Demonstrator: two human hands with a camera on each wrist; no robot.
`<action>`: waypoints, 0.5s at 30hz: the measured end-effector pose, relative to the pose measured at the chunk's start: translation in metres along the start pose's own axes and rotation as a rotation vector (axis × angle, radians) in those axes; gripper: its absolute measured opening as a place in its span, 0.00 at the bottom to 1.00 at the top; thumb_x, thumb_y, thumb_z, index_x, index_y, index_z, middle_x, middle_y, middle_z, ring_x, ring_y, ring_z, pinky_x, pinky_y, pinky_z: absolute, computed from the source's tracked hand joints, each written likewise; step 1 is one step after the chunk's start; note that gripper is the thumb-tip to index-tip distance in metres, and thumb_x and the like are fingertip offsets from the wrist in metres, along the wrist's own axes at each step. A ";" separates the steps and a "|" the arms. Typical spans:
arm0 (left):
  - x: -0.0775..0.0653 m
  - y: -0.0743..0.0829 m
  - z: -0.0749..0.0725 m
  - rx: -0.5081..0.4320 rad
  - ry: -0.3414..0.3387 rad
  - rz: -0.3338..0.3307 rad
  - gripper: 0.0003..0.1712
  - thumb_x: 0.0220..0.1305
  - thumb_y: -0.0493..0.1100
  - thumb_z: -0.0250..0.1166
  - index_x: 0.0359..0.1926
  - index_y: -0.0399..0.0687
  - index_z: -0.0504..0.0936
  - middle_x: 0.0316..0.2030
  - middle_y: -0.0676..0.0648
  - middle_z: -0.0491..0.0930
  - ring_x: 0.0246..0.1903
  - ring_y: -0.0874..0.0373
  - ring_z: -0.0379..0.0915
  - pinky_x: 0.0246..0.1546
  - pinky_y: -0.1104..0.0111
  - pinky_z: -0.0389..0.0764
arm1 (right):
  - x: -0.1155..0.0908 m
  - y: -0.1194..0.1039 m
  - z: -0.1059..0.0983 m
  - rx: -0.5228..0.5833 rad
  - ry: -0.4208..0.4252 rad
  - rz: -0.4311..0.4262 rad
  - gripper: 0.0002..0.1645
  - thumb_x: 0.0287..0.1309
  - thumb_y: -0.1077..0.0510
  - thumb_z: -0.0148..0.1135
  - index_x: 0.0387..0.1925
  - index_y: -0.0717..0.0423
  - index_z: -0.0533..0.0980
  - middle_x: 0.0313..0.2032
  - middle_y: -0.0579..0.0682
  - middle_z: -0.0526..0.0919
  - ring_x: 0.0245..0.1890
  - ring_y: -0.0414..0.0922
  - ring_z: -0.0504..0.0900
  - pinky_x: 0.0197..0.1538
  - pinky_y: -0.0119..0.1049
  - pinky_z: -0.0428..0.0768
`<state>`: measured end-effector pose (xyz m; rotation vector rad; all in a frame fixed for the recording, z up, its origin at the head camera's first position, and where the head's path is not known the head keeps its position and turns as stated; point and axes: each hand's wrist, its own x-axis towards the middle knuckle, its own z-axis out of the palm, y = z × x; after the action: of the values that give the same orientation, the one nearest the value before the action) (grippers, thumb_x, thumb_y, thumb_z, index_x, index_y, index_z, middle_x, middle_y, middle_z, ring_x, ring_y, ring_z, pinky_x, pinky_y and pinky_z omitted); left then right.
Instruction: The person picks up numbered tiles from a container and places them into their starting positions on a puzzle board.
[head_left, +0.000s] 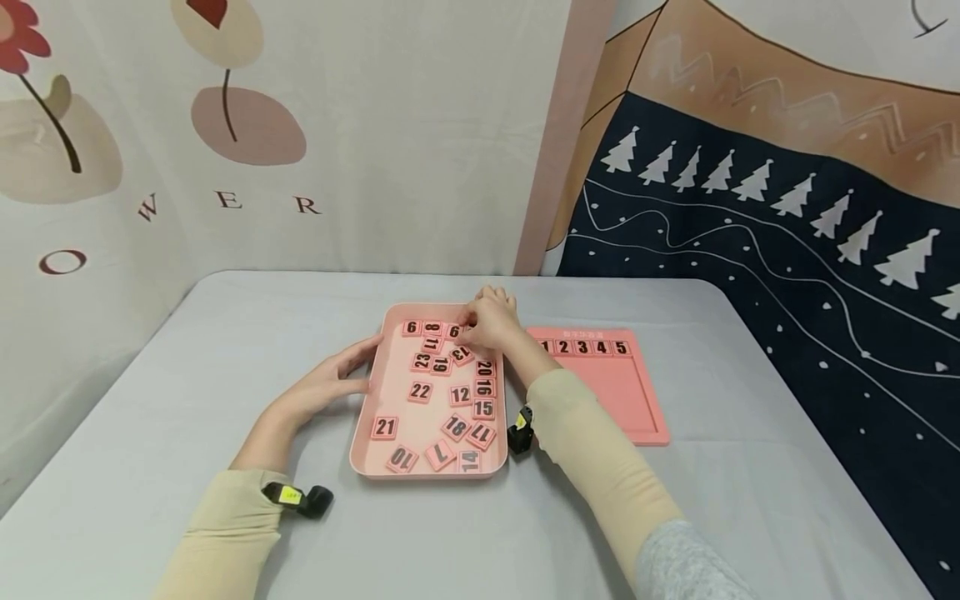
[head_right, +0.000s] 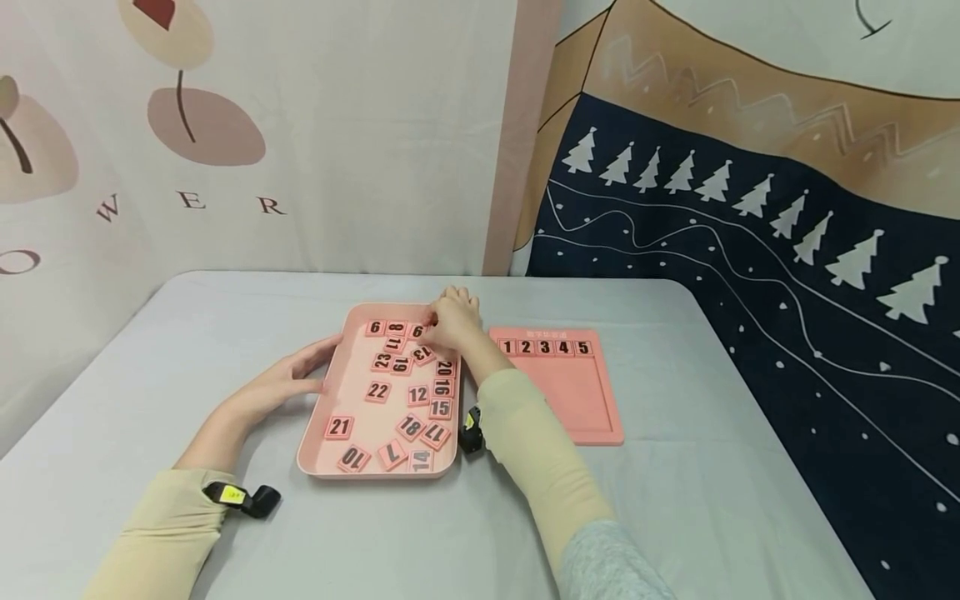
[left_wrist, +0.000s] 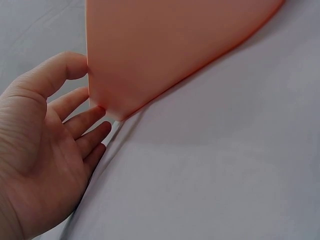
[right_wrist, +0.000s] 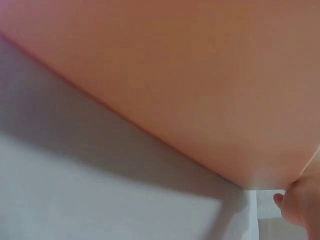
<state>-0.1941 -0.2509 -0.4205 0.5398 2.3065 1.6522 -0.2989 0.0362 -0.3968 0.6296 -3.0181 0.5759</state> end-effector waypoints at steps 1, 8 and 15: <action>0.000 0.000 0.000 -0.002 -0.001 0.001 0.43 0.63 0.38 0.64 0.74 0.41 0.52 0.72 0.37 0.50 0.71 0.41 0.40 0.68 0.46 0.41 | -0.001 0.000 0.000 0.001 -0.005 -0.002 0.15 0.45 0.42 0.75 0.32 0.42 0.81 0.46 0.46 0.68 0.49 0.47 0.61 0.53 0.44 0.59; 0.001 -0.001 0.002 0.000 -0.007 0.011 0.43 0.62 0.37 0.64 0.74 0.43 0.52 0.72 0.38 0.50 0.71 0.41 0.41 0.68 0.45 0.41 | -0.005 0.004 -0.004 0.010 0.017 -0.022 0.17 0.44 0.39 0.74 0.34 0.41 0.82 0.47 0.46 0.67 0.48 0.46 0.61 0.53 0.44 0.58; -0.001 0.000 0.001 0.003 0.007 -0.009 0.43 0.63 0.38 0.64 0.74 0.42 0.52 0.72 0.37 0.50 0.71 0.40 0.40 0.68 0.45 0.41 | -0.015 0.004 -0.021 0.061 0.109 -0.072 0.17 0.45 0.44 0.75 0.37 0.44 0.84 0.45 0.45 0.65 0.49 0.46 0.60 0.52 0.43 0.58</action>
<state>-0.1932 -0.2505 -0.4203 0.5247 2.3127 1.6497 -0.2883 0.0523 -0.3796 0.6833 -2.8741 0.6783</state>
